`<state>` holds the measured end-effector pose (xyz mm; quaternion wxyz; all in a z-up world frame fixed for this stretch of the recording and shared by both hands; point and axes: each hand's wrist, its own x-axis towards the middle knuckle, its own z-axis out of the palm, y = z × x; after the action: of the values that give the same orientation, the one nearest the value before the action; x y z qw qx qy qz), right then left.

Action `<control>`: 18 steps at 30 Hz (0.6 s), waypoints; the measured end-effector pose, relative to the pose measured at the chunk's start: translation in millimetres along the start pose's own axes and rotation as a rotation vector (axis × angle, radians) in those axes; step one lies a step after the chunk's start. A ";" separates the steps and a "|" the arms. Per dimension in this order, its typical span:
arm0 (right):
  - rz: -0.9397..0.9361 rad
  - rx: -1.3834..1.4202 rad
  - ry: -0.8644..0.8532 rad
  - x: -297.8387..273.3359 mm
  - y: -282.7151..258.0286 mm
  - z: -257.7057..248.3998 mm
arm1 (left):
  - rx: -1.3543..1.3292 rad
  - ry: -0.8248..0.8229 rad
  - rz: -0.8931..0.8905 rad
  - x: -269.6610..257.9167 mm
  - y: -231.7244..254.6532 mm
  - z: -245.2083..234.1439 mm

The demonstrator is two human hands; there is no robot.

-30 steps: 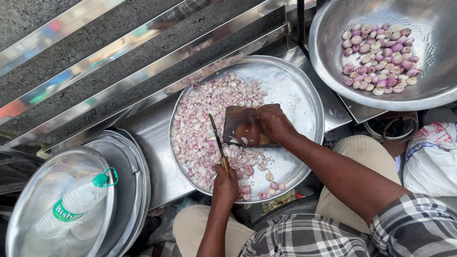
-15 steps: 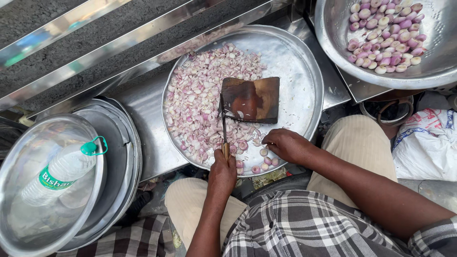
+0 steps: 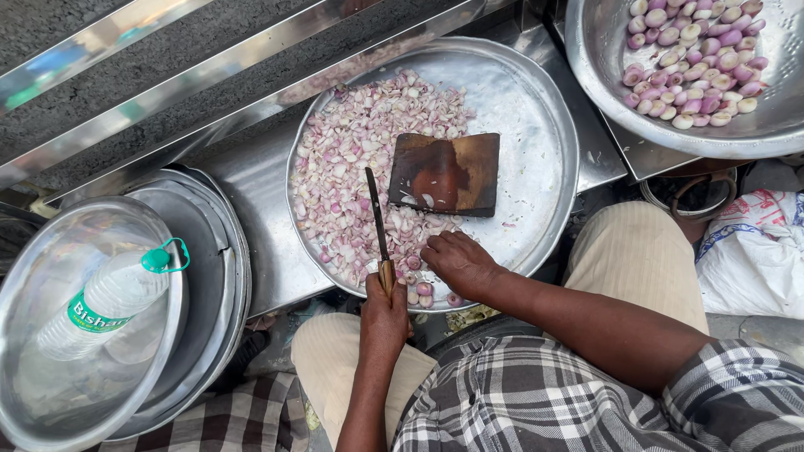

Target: The person uses a knife to chop small onions on a wooden board placed inside a large metal tray, repeatedly picking up onions from a separate bowl and adding the chopped pieces to the tray.

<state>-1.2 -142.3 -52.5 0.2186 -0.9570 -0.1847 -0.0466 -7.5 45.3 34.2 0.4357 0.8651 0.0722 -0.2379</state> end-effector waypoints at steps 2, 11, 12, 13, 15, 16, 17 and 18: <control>-0.019 -0.008 0.007 -2.2 1.2 -0.7 | -0.024 0.004 0.040 -0.4 0.4 1.2; -0.027 -0.129 -0.056 -15.3 -1.5 -17.4 | -0.009 -0.045 0.074 7.6 2.0 16.8; -0.026 -0.136 -0.057 -14.0 -4.2 -19.6 | -0.011 -0.046 0.067 8.0 2.8 17.1; -0.026 -0.144 -0.058 -13.9 -5.4 -23.0 | 0.003 -0.056 0.061 9.2 4.0 17.4; -0.031 -0.104 0.022 -15.4 -7.2 -31.1 | 0.028 -0.070 0.044 10.0 3.8 16.0; -0.034 -0.084 0.061 -16.0 -7.9 -35.8 | 0.046 -0.068 0.053 10.9 3.1 15.5; -0.029 -0.050 0.110 -16.3 -6.8 -41.4 | 0.064 -0.067 0.062 10.9 1.3 14.9; -0.021 -0.017 0.158 -16.9 -3.3 -47.7 | 0.082 -0.068 0.072 10.7 -1.5 14.7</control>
<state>-18.5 -165.9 -11.0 0.2239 -0.9502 -0.1765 -0.1261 -3.8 33.8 20.6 0.4102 0.8756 0.0164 -0.2544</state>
